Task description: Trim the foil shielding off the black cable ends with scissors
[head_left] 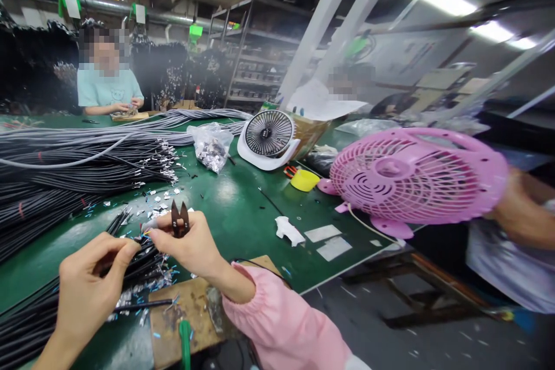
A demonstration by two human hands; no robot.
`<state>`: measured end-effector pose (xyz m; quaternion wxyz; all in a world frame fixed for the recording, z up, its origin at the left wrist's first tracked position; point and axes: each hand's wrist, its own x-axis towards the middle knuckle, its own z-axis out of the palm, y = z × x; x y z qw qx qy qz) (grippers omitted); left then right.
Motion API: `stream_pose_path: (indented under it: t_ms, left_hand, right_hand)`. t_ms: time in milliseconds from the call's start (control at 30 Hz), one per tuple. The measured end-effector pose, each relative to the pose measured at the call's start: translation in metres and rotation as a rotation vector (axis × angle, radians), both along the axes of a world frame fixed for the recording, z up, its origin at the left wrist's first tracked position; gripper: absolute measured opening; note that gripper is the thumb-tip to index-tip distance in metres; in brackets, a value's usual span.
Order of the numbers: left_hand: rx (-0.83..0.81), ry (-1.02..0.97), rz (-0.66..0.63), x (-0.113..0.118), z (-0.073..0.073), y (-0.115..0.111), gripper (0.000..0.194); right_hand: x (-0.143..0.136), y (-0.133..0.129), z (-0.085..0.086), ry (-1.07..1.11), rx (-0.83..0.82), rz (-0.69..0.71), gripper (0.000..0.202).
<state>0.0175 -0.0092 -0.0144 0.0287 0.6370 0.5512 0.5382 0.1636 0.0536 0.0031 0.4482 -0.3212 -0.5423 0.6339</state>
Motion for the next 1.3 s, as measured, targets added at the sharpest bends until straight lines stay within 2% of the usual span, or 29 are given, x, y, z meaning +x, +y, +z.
stream_pose_path:
  t_ms: [133,333,400,467,600,700,900,1100,1167,1233,1300]
  left_hand:
    - [0.023,-0.005,0.022,0.001,-0.002,-0.002,0.021]
    - [0.072,0.023,0.030,0.004,-0.004,-0.003,0.017]
    - [0.086,0.046,0.027,0.004,-0.005,-0.002,0.014]
    - [0.107,0.076,0.024,0.004,-0.005,-0.003,0.011]
    - [0.163,0.121,0.016,0.002,-0.006,-0.003,0.009]
    - [0.164,0.125,0.024,0.002,-0.007,-0.002,0.008]
    - [0.156,0.110,0.052,0.003,-0.008,-0.004,0.008]
    - [0.153,0.140,0.079,0.006,-0.010,-0.004,0.008]
    - [0.165,0.173,0.085,0.006,-0.011,-0.003,0.008]
    - [0.184,0.213,0.087,0.006,-0.013,-0.003,0.008]
    - [0.200,0.246,0.078,0.005,-0.014,-0.002,0.008]
  right_hand:
    - [-0.002,-0.004,-0.003,-0.066,0.076,-0.031,0.007]
    - [-0.001,-0.010,-0.002,-0.089,0.322,-0.134,0.019]
    - [-0.001,-0.009,-0.001,-0.079,0.355,-0.154,0.022]
    - [0.001,-0.006,-0.001,-0.080,0.285,-0.123,0.021]
    - [0.005,0.002,0.001,-0.152,0.008,0.044,0.009]
    - [0.008,0.003,0.003,-0.158,-0.012,0.054,0.008]
    - [0.007,-0.005,0.003,-0.128,0.254,-0.080,0.009]
    - [0.008,-0.002,-0.017,-0.239,0.775,-0.309,0.012]
    - [0.011,0.000,-0.024,-0.267,0.921,-0.333,0.011]
    - [0.013,0.001,-0.027,-0.294,0.976,-0.287,0.010]
    - [0.014,0.001,-0.025,-0.310,0.894,-0.231,0.011]
